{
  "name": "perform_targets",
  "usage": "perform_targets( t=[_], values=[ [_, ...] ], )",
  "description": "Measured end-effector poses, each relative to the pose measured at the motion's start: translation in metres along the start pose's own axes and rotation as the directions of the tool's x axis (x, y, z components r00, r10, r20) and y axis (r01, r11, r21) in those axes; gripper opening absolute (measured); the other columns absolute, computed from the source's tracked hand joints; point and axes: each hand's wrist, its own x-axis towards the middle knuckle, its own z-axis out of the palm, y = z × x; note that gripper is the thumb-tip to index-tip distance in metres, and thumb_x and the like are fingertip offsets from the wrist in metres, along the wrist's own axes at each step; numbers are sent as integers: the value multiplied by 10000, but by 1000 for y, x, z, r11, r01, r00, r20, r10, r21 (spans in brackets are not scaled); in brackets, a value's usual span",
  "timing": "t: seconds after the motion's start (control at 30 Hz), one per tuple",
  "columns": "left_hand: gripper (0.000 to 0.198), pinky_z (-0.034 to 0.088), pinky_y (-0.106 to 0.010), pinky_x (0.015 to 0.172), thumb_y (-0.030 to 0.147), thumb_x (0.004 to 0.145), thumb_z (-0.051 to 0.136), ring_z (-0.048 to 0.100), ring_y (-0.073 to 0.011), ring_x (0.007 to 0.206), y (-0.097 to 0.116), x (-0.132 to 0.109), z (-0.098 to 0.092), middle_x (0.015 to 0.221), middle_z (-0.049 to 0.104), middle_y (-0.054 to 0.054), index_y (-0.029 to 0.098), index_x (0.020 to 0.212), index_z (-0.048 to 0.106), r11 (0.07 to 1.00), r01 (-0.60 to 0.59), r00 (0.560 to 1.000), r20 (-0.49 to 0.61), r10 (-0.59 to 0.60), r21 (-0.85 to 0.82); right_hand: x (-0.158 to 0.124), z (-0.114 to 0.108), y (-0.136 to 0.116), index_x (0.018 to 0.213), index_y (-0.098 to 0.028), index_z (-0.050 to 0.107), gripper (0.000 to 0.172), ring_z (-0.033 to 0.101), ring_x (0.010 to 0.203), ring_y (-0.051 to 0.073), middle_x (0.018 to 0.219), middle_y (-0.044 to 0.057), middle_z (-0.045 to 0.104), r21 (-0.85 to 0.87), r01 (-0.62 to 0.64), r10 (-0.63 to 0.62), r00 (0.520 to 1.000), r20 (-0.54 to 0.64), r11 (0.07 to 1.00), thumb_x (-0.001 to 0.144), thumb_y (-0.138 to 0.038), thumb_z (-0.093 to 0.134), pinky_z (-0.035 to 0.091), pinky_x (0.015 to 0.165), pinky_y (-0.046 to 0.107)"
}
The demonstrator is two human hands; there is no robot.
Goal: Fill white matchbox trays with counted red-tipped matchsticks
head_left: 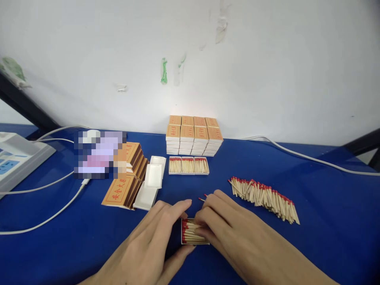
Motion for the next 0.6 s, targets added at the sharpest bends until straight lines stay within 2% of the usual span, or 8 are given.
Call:
perform_targets(
  t=[0.13, 0.23, 0.37, 0.43, 0.53, 0.6],
  values=[
    [572, 658, -363, 1117, 266, 1176, 610, 779, -239, 1270, -2, -2, 1, 1403, 737, -82, 267, 1707, 397, 1000, 15, 999, 33, -16, 21, 3, -3, 2, 922, -222, 790, 357, 640, 847, 284, 919, 87, 714, 128, -49, 47, 999, 18, 991, 910, 21, 529, 614, 890, 471],
    [563, 665, -370, 1109, 264, 1183, 589, 787, -243, 1260, -3, -2, 3, 1407, 740, -92, 258, 1713, 398, 1000, 1, 1000, 17, -1, 22, 2, -3, 4, 922, -238, 757, 298, 658, 869, 261, 956, 47, 725, 276, -75, 72, 997, 20, 958, 938, 15, 600, 619, 882, 449],
    [541, 681, -354, 1074, 281, 1185, 592, 804, -232, 1201, -3, -1, 3, 1347, 766, -71, 272, 1697, 419, 1000, -18, 1000, -13, 18, 17, -1, 0, 5, 949, -223, 744, 322, 662, 886, 255, 978, 44, 726, 393, -144, 127, 989, 69, 908, 908, 66, 608, 615, 821, 422],
    [531, 675, -361, 1089, 289, 1188, 592, 801, -239, 1228, -2, -1, 2, 1362, 772, -72, 267, 1692, 425, 999, -31, 999, -23, 32, 35, -2, 1, 6, 1000, -233, 735, 276, 672, 912, 247, 1012, 42, 723, 489, -208, 182, 978, 100, 847, 987, 18, 621, 609, 791, 387],
    [532, 666, -373, 1112, 316, 1201, 582, 789, -249, 1275, -1, -1, 1, 1408, 766, -83, 262, 1701, 409, 998, -21, 1000, -4, 22, 67, -4, 2, 14, 1093, -269, 718, 126, 692, 952, 203, 1082, 29, 710, 649, -315, 309, 942, 128, 692, 1118, -168, 647, 600, 805, 318],
    [527, 679, -375, 1093, 338, 1212, 558, 803, -242, 1239, -1, -2, 1, 1375, 773, -74, 274, 1709, 395, 998, -7, 1000, -5, 8, 64, -6, 1, 21, 1113, -293, 717, 104, 702, 936, 178, 1102, 19, 703, 673, -373, 401, 908, 123, 638, 1144, -232, 638, 589, 802, 293]
  ],
)
